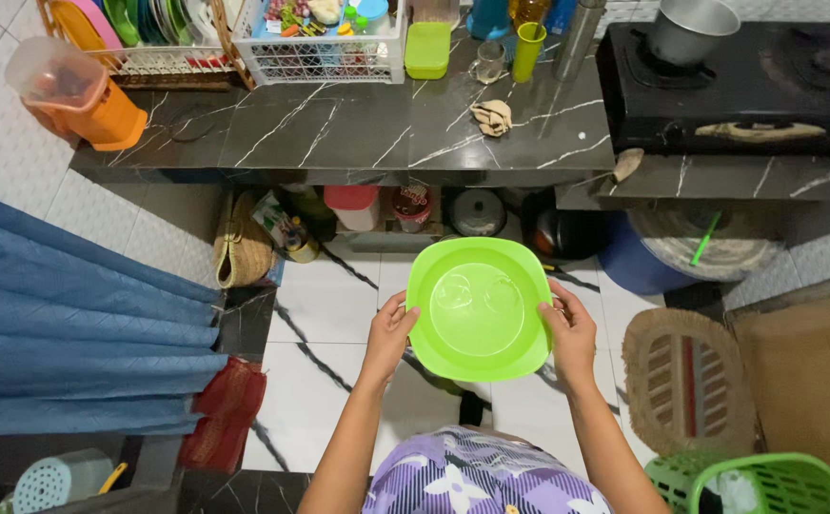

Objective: The person carries a green tray holding a glass and a pink cup of dark beverage across a room to a table, sets the drinks down on the table, then carries the empty tray to the kitchen counter, wipes the counter with a cloth, and handles a pot and ladle at the stove.

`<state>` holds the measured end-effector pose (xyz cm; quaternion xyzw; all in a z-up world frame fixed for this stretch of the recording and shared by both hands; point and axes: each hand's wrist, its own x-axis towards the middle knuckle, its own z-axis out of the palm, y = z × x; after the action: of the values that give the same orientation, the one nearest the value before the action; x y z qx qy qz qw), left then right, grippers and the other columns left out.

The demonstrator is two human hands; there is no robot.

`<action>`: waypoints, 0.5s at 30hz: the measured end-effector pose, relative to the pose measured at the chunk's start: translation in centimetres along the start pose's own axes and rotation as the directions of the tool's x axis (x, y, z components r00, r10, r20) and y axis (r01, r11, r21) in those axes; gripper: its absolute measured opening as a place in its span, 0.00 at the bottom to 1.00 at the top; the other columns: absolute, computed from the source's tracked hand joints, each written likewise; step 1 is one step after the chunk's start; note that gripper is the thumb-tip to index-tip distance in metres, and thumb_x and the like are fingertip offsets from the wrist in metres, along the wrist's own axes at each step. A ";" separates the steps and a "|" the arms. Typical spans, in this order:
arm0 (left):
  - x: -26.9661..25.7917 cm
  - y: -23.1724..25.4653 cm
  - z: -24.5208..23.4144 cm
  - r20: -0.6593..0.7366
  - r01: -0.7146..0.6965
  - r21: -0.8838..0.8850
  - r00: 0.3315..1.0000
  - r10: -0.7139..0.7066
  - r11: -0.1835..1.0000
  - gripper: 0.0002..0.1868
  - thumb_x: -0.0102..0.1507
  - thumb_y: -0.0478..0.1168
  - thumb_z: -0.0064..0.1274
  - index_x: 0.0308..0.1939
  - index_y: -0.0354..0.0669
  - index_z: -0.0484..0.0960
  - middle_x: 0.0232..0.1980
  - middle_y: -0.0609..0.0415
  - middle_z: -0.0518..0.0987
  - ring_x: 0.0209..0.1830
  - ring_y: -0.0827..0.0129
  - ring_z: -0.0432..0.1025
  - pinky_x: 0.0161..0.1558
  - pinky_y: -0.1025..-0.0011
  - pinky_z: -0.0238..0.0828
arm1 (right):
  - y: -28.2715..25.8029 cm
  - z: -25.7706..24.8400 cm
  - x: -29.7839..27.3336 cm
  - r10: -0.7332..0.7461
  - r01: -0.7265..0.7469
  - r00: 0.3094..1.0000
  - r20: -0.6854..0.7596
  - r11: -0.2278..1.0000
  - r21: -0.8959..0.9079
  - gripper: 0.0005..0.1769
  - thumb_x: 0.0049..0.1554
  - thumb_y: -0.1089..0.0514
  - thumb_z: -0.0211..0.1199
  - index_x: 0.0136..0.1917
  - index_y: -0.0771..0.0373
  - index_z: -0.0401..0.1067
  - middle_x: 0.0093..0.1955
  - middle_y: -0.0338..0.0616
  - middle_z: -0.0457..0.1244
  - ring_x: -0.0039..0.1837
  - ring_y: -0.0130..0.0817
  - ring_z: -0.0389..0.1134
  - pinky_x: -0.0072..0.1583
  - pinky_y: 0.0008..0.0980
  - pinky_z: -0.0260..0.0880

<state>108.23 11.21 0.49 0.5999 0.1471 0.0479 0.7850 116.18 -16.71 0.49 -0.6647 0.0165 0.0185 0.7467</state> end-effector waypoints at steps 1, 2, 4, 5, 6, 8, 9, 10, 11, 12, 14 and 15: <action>0.4 0.0 0.3 -0.022 0.031 0.004 0.999 -0.030 1.000 0.23 0.69 0.38 0.50 0.68 0.38 0.73 0.54 0.47 0.84 0.49 0.72 0.78 0.44 0.76 0.75 | 0.1 -0.1 0.7 0.014 -0.014 1.000 0.000 1.000 0.012 0.25 0.59 0.65 0.61 0.70 0.67 0.69 0.52 0.40 0.67 0.51 0.24 0.68 0.54 0.23 0.68; 0.9 0.1 0.5 -0.040 0.062 0.007 0.997 -0.061 0.998 0.23 0.68 0.38 0.50 0.68 0.39 0.73 0.53 0.48 0.83 0.47 0.71 0.78 0.41 0.75 0.75 | 0.1 -0.2 1.4 0.027 -0.027 1.000 -0.003 0.999 0.024 0.25 0.60 0.65 0.61 0.70 0.67 0.69 0.52 0.39 0.67 0.51 0.24 0.67 0.54 0.24 0.68; 1.8 0.0 1.2 -0.060 0.079 0.003 0.995 -0.079 0.997 0.23 0.68 0.38 0.49 0.68 0.40 0.73 0.53 0.49 0.83 0.47 0.72 0.78 0.40 0.75 0.76 | 0.2 -0.6 2.8 0.028 -0.028 1.000 0.013 0.999 0.037 0.25 0.59 0.65 0.61 0.70 0.67 0.69 0.53 0.39 0.67 0.52 0.24 0.68 0.55 0.23 0.68; 2.2 -0.1 1.5 -0.060 0.065 -0.004 0.996 -0.065 0.998 0.23 0.68 0.38 0.50 0.68 0.39 0.73 0.54 0.50 0.83 0.48 0.73 0.78 0.41 0.75 0.77 | 0.3 -0.8 3.3 0.015 -0.016 0.999 0.032 0.999 0.038 0.25 0.59 0.65 0.60 0.70 0.68 0.69 0.54 0.40 0.68 0.52 0.24 0.68 0.55 0.23 0.68; 2.5 -0.1 1.8 -0.064 0.053 -0.010 0.997 -0.054 0.999 0.23 0.68 0.38 0.50 0.68 0.39 0.74 0.54 0.51 0.83 0.49 0.74 0.78 0.43 0.76 0.77 | 0.3 -0.9 3.9 0.005 -0.007 0.999 0.053 0.999 0.039 0.25 0.59 0.65 0.60 0.70 0.68 0.69 0.54 0.40 0.68 0.53 0.24 0.68 0.56 0.23 0.68; 3.3 -0.4 2.3 -0.071 0.064 -0.033 0.995 -0.067 0.997 0.23 0.68 0.39 0.50 0.68 0.38 0.74 0.53 0.49 0.83 0.47 0.73 0.78 0.41 0.75 0.76 | 0.4 -1.1 5.2 0.000 -0.002 0.998 0.057 0.999 0.038 0.25 0.60 0.65 0.60 0.71 0.69 0.68 0.54 0.41 0.68 0.53 0.25 0.68 0.56 0.24 0.68; 3.5 -0.6 2.5 -0.077 0.072 -0.044 0.994 -0.075 0.996 0.23 0.69 0.39 0.49 0.68 0.38 0.74 0.53 0.48 0.83 0.46 0.72 0.77 0.40 0.74 0.75 | 0.4 -1.2 5.6 0.000 -0.003 0.998 0.061 0.999 0.037 0.25 0.60 0.65 0.60 0.71 0.69 0.68 0.54 0.42 0.68 0.53 0.25 0.68 0.56 0.25 0.68; 3.7 -0.7 2.6 -0.084 0.076 -0.041 0.993 -0.080 0.996 0.23 0.69 0.39 0.49 0.68 0.39 0.74 0.53 0.48 0.83 0.46 0.72 0.77 0.41 0.74 0.75 | 0.5 -1.1 5.8 0.012 -0.015 0.998 0.063 0.999 0.048 0.25 0.60 0.65 0.60 0.71 0.69 0.68 0.55 0.43 0.68 0.53 0.26 0.68 0.56 0.25 0.68; 3.8 -0.7 2.6 -0.091 0.081 -0.039 0.992 -0.084 0.996 0.23 0.69 0.39 0.50 0.68 0.39 0.74 0.54 0.48 0.83 0.47 0.72 0.78 0.41 0.74 0.76 | 0.5 -1.0 6.1 0.023 -0.027 0.998 0.065 0.998 0.060 0.25 0.60 0.65 0.60 0.71 0.69 0.68 0.55 0.43 0.68 0.54 0.26 0.68 0.56 0.25 0.68; 4.2 -0.7 2.9 -0.092 0.083 -0.038 0.992 -0.086 0.996 0.23 0.69 0.39 0.50 0.68 0.39 0.74 0.54 0.47 0.83 0.48 0.72 0.78 0.42 0.74 0.76 | 0.3 -1.1 6.5 0.030 -0.034 0.998 0.063 0.997 0.069 0.25 0.60 0.65 0.61 0.71 0.69 0.68 0.56 0.43 0.68 0.54 0.27 0.68 0.56 0.26 0.69; 4.6 -0.4 2.8 -0.101 0.058 0.028 0.993 -0.055 0.998 0.23 0.69 0.39 0.50 0.68 0.38 0.75 0.57 0.49 0.83 0.53 0.73 0.78 0.48 0.76 0.75 | 0.0 -0.8 6.9 0.042 -0.044 0.997 0.065 0.998 0.036 0.24 0.60 0.65 0.59 0.70 0.69 0.68 0.58 0.43 0.69 0.56 0.26 0.70 0.59 0.25 0.69; 4.9 -0.2 2.8 -0.104 0.046 0.061 0.994 -0.040 0.997 0.23 0.69 0.39 0.50 0.68 0.38 0.75 0.58 0.49 0.83 0.55 0.74 0.78 0.52 0.77 0.75 | -0.1 -0.6 7.1 0.048 -0.050 0.997 0.065 0.999 0.020 0.24 0.59 0.65 0.59 0.69 0.69 0.68 0.59 0.42 0.69 0.58 0.26 0.70 0.60 0.25 0.69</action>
<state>113.70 9.76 0.12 0.6180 0.2016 0.0571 0.7577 123.29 -17.30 0.20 -0.6552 0.0087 0.0581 0.7531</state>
